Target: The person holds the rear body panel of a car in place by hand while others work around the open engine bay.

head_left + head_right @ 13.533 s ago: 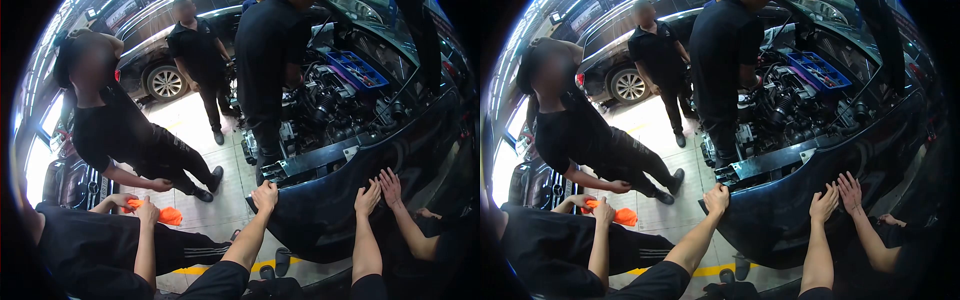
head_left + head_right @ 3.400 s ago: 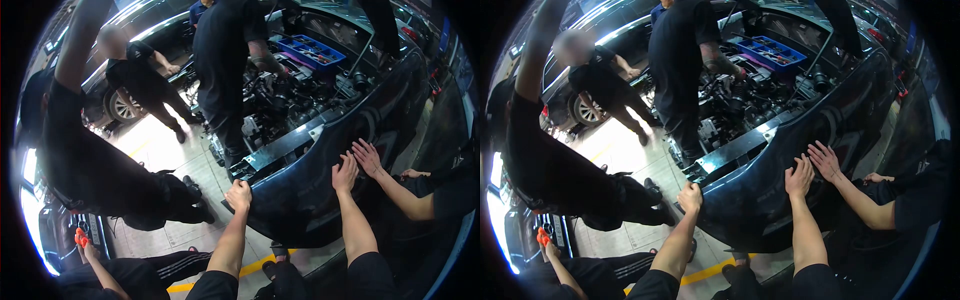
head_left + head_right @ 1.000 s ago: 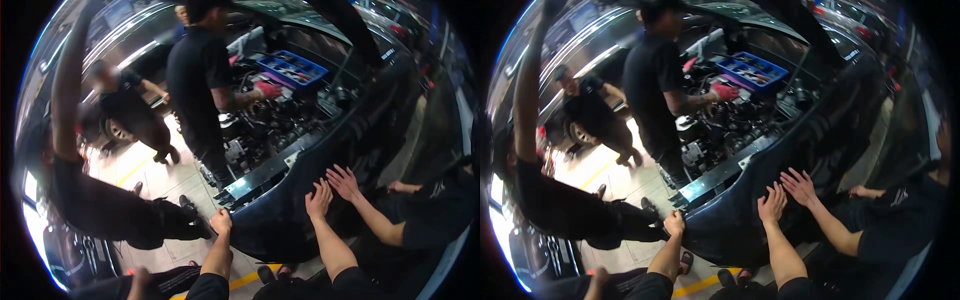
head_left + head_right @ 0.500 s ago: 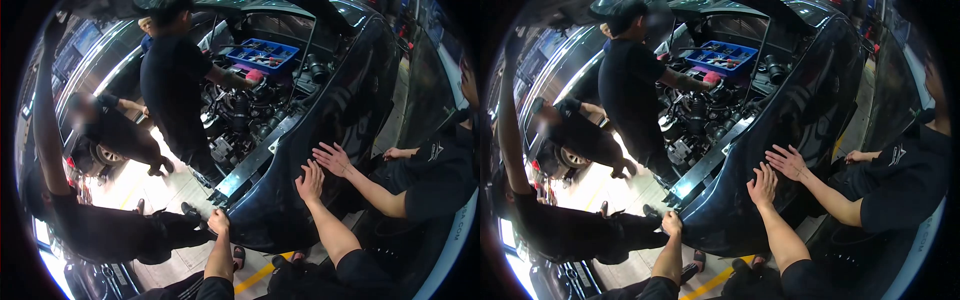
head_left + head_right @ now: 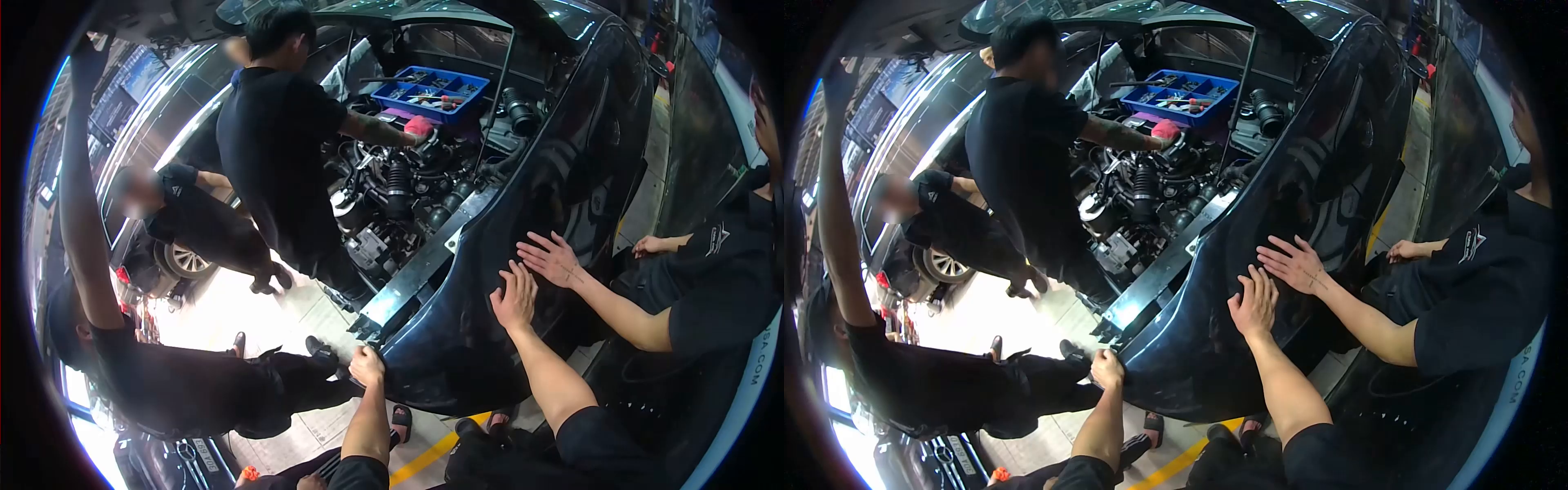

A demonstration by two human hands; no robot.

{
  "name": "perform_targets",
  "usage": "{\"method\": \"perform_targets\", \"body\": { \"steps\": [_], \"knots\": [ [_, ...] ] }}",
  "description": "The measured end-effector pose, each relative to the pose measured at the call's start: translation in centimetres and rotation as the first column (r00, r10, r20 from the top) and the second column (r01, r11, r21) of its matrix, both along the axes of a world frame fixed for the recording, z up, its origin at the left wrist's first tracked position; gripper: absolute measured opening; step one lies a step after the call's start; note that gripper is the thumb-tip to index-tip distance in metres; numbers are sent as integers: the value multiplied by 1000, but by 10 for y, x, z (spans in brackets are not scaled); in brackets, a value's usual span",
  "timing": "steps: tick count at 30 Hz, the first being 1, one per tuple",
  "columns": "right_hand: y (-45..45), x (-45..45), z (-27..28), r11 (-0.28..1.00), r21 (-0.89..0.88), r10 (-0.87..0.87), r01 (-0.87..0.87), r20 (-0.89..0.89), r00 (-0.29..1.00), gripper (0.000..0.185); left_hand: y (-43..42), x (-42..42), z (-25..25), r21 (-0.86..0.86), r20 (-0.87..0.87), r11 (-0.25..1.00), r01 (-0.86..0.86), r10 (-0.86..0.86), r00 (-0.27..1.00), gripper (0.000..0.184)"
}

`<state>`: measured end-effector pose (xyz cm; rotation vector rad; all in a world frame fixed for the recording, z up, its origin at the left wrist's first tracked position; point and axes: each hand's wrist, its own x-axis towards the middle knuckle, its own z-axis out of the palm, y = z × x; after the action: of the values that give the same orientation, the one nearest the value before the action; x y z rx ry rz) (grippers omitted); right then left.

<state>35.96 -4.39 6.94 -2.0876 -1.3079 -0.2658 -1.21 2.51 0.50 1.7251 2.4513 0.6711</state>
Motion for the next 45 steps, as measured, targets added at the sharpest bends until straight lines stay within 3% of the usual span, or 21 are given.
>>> {"method": "perform_targets", "body": {
  "steps": [45],
  "knots": [
    [0, -3, 0, 1000, -9, -13, 13, -1, 1000, 43, -1, 4, 9, -16, 22, 1000, 10, -9, 1000, 30]
  ]
}}
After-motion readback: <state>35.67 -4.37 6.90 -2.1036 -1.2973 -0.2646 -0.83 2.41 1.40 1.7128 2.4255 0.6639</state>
